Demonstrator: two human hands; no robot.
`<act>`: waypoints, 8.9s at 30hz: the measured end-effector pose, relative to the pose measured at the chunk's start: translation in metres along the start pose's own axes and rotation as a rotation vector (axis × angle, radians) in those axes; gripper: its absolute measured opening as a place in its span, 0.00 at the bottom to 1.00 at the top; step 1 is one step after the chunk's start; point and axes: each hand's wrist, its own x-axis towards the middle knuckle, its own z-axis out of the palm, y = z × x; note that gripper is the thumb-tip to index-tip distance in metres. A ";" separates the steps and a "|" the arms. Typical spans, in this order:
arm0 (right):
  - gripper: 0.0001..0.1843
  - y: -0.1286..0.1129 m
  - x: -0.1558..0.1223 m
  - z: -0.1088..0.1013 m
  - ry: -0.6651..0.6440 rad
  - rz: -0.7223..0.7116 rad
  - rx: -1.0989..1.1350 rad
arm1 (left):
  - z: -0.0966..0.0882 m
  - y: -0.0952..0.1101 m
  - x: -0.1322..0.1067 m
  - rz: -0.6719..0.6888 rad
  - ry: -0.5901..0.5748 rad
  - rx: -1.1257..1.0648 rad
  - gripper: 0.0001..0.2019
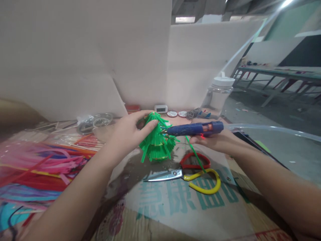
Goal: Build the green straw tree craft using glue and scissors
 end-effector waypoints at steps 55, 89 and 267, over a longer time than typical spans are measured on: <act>0.24 -0.009 -0.002 -0.005 -0.091 0.082 -0.124 | -0.003 0.002 0.000 0.006 -0.022 -0.006 0.21; 0.18 -0.013 -0.008 -0.014 -0.182 0.006 -0.056 | -0.001 0.000 0.000 0.011 -0.004 -0.002 0.20; 0.20 -0.021 -0.019 -0.009 0.002 -0.090 -0.607 | -0.004 0.006 -0.001 0.008 -0.026 0.012 0.21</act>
